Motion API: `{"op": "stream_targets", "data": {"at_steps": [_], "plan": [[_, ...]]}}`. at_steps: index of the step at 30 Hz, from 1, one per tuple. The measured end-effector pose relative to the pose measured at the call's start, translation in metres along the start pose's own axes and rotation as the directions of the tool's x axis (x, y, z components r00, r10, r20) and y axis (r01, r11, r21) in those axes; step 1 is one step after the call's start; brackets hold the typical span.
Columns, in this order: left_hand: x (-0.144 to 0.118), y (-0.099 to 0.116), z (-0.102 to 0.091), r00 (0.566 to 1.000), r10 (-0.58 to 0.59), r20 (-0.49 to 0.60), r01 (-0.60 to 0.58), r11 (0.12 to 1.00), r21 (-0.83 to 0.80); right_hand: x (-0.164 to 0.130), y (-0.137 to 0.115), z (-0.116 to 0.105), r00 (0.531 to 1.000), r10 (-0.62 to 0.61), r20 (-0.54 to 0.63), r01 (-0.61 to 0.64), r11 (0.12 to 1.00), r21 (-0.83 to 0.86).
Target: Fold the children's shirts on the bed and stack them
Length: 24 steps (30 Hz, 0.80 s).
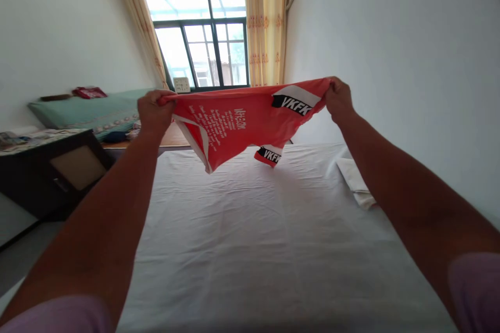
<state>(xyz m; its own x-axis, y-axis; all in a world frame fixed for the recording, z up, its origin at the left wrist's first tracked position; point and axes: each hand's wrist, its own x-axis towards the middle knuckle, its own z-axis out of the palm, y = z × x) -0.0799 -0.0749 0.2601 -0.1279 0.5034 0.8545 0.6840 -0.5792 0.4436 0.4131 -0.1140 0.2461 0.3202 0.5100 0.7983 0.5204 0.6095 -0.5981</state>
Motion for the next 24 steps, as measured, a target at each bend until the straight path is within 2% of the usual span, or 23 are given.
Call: {"op": "stream_targets", "data": {"at_steps": [3, 5, 6, 7, 8, 9, 10, 11, 13, 14, 15, 16, 19, 20, 21, 22, 23, 24], "plan": [[-0.028, 0.003, -0.027, 0.998, 0.006, 0.056, -0.001, 0.996, -0.087, -0.036, -0.012, -0.020, 0.996, -0.063, 0.060, 0.061, 0.997, 0.037], [-0.060, -0.006, -0.046, 0.977, 0.032, 0.209, -0.013, 0.996, -0.088, -0.073, -0.012, -0.036, 0.984, -0.004, 0.179, -0.005, 0.999, 0.049], [-0.078, -0.013, -0.056, 0.946, 0.058, 0.319, -0.031, 0.995, -0.090, -0.092, -0.011, -0.045, 0.963, 0.042, 0.267, -0.058, 0.997, 0.052], [-0.097, -0.021, -0.065, 0.885, 0.085, 0.458, -0.038, 0.993, -0.111, -0.113, -0.007, -0.054, 0.932, 0.091, 0.351, -0.118, 0.991, 0.057], [-0.116, -0.028, -0.073, 0.790, 0.105, 0.604, -0.030, 0.991, -0.133, -0.133, -0.003, -0.062, 0.882, 0.138, 0.450, -0.183, 0.981, 0.057], [-0.135, -0.035, -0.080, 0.694, 0.112, 0.712, -0.003, 0.988, -0.153, -0.153, 0.001, -0.069, 0.805, 0.185, 0.564, -0.254, 0.966, 0.045], [-0.153, -0.041, -0.085, 0.594, 0.104, 0.798, 0.045, 0.986, -0.162, -0.172, 0.006, -0.075, 0.704, 0.225, 0.674, -0.324, 0.946, 0.023], [-0.171, -0.046, -0.088, 0.480, 0.088, 0.873, 0.100, 0.983, -0.154, -0.190, 0.012, -0.080, 0.586, 0.256, 0.769, -0.390, 0.921, -0.009], [-0.201, -0.050, -0.090, 0.293, 0.045, 0.955, 0.220, 0.969, -0.113, -0.222, 0.022, -0.084, 0.353, 0.291, 0.889, -0.493, 0.865, -0.087], [-0.212, -0.050, -0.089, 0.218, 0.026, 0.976, 0.270, 0.959, -0.086, -0.234, 0.026, -0.084, 0.256, 0.296, 0.920, -0.519, 0.845, -0.127], [-0.220, -0.050, -0.087, 0.162, 0.011, 0.987, 0.311, 0.948, -0.062, -0.243, 0.030, -0.082, 0.181, 0.295, 0.938, -0.528, 0.834, -0.160], [-0.225, -0.049, -0.085, 0.122, -0.003, 0.993, 0.345, 0.938, -0.039, -0.249, 0.033, -0.080, 0.127, 0.290, 0.949, -0.526, 0.831, -0.184], [-0.222, -0.048, -0.078, 0.072, -0.084, 0.994, 0.429, 0.902, 0.045, -0.252, 0.039, -0.069, 0.038, 0.272, 0.962, -0.526, 0.823, -0.212], [-0.217, -0.049, -0.075, 0.063, -0.118, 0.991, 0.458, 0.886, 0.076, -0.250, 0.040, -0.063, 0.029, 0.275, 0.961, -0.545, 0.810, -0.215], [-0.212, -0.052, -0.070, 0.065, -0.152, 0.986, 0.488, 0.867, 0.101, -0.246, 0.043, -0.057, 0.041, 0.294, 0.955, -0.571, 0.792, -0.219], [-0.207, -0.055, -0.064, 0.088, -0.183, 0.979, 0.522, 0.846, 0.111, -0.242, 0.046, -0.050, 0.080, 0.337, 0.938, -0.596, 0.770, -0.226], [-0.203, -0.059, -0.056, 0.136, -0.212, 0.968, 0.563, 0.821, 0.101, -0.239, 0.051, -0.043, 0.151, 0.413, 0.898, -0.611, 0.753, -0.243], [-0.201, -0.065, -0.046, 0.207, -0.251, 0.946, 0.608, 0.790, 0.077, -0.236, 0.056, -0.036, 0.238, 0.501, 0.832, -0.615, 0.740, -0.271]]}}
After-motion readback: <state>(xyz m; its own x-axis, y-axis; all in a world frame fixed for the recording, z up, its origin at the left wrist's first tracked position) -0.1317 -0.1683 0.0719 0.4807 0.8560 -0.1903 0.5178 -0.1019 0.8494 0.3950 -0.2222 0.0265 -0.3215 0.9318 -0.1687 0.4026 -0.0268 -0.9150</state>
